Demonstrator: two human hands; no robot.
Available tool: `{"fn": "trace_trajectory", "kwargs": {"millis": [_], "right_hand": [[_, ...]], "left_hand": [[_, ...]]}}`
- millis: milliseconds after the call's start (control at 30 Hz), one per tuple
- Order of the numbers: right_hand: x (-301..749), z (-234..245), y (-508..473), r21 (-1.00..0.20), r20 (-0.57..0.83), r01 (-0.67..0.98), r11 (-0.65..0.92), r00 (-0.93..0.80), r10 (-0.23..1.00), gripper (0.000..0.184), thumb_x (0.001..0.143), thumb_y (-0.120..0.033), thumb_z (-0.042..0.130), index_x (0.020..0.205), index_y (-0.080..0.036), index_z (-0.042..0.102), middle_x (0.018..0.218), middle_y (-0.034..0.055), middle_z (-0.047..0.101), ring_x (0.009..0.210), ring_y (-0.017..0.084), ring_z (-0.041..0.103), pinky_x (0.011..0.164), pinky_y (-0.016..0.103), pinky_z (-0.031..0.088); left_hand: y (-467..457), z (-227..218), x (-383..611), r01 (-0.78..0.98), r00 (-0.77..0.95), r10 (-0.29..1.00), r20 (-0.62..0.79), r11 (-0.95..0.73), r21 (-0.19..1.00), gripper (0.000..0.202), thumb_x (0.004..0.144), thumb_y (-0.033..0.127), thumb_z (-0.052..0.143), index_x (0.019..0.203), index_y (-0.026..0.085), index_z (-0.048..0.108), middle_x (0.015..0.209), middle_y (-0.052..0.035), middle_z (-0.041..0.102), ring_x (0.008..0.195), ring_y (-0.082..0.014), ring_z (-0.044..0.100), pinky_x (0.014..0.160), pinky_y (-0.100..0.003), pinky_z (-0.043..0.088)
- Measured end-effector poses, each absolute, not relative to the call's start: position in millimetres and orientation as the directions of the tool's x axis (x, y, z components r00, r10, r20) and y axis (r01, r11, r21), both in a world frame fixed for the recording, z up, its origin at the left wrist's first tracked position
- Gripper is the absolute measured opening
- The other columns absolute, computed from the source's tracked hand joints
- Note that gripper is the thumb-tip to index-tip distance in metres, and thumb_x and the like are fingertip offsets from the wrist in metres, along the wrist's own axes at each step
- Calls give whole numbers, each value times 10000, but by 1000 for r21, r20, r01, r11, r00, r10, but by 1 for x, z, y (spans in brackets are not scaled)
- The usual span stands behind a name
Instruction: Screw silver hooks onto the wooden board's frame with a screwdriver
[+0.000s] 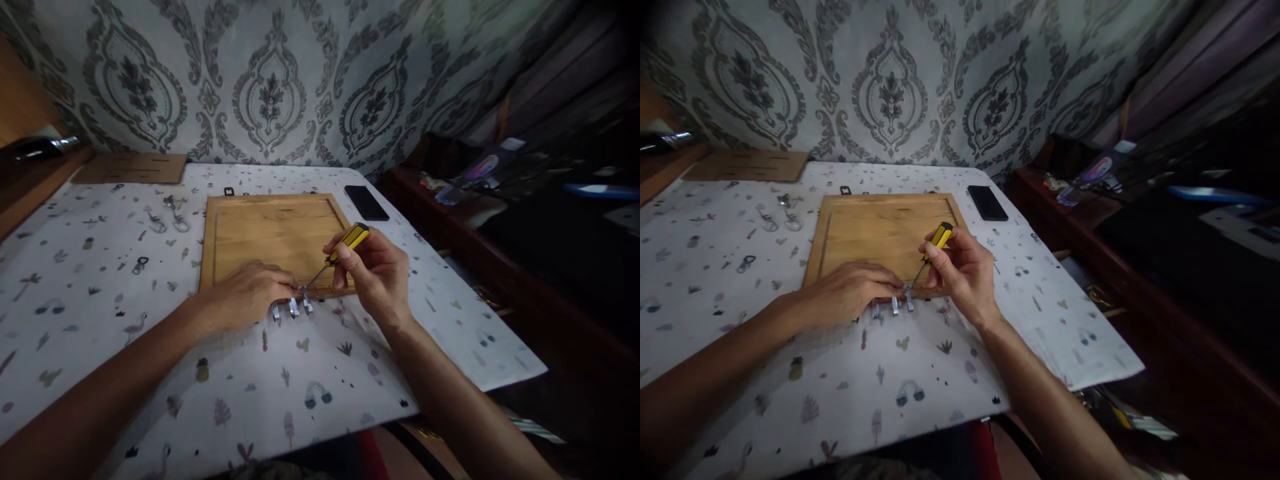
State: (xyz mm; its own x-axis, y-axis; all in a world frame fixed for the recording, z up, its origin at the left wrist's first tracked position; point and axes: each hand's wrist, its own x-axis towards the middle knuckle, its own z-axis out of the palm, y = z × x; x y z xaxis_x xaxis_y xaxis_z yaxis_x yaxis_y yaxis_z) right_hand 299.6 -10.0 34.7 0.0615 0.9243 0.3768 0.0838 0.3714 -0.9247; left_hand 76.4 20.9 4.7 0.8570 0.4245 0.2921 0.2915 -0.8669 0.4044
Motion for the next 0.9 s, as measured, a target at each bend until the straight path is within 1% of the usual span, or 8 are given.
{"fn": "trace_trajectory", "kwargs": {"millis": [133, 300, 433, 567, 767, 900], "right_hand": [[300, 34, -9, -919, 385, 110, 379, 34, 922, 424, 839, -573, 830, 855, -193, 641, 839, 3, 738, 416, 63, 598, 393, 217, 503], [299, 34, -9, -914, 396, 102, 393, 13, 918, 422, 838, -574, 832, 849, -196, 645, 820, -7, 727, 407, 62, 595, 395, 214, 498], [298, 34, -10, -913, 392, 117, 391, -14, 920, 401, 858, -566, 817, 873, -198, 660, 825, -9, 719, 429, 60, 603, 408, 203, 489], [298, 33, -13, -903, 398, 156, 400, -45, 916, 399, 878, -578, 793, 874, -199, 668, 754, -21, 686, 440, 70, 604, 418, 203, 479], [299, 30, -14, -894, 397, 201, 399, -55, 916, 371, 908, -565, 764, 869, -211, 661, 675, -32, 655, 442, 95, 592, 438, 236, 485], [298, 31, -15, -896, 397, 195, 400, -57, 916, 381, 896, -577, 769, 853, -216, 655, 681, -32, 650, 437, 94, 573, 426, 240, 479]], "left_hand": [[21, 5, 76, 304, 860, 429, 276, -865, 398, 280, 976, 59, 615, 1040, 255, 804, 1136, -28, 788, 962, -184, 748, 798, -288, 544], [20, 6, 76, 311, 858, 435, 272, -863, 398, 220, 993, 115, 631, 1031, 249, 801, 1110, -33, 785, 949, -190, 746, 809, -301, 541], [20, 6, 77, 299, 859, 428, 280, -864, 404, 259, 987, 85, 618, 1045, 251, 807, 1099, -33, 791, 935, -189, 748, 788, -302, 535], [20, 7, 78, 306, 859, 437, 268, -857, 415, 218, 984, 130, 643, 1032, 258, 812, 1081, -27, 794, 941, -187, 745, 827, -301, 551], [21, 11, 77, 330, 862, 457, 221, -835, 440, 296, 954, 57, 604, 1057, 251, 803, 1123, -31, 790, 1001, -200, 742, 871, -311, 563], [20, 11, 75, 319, 858, 460, 229, -827, 463, 191, 972, 126, 631, 983, 239, 785, 1105, -38, 782, 990, -207, 737, 857, -314, 560]]}}
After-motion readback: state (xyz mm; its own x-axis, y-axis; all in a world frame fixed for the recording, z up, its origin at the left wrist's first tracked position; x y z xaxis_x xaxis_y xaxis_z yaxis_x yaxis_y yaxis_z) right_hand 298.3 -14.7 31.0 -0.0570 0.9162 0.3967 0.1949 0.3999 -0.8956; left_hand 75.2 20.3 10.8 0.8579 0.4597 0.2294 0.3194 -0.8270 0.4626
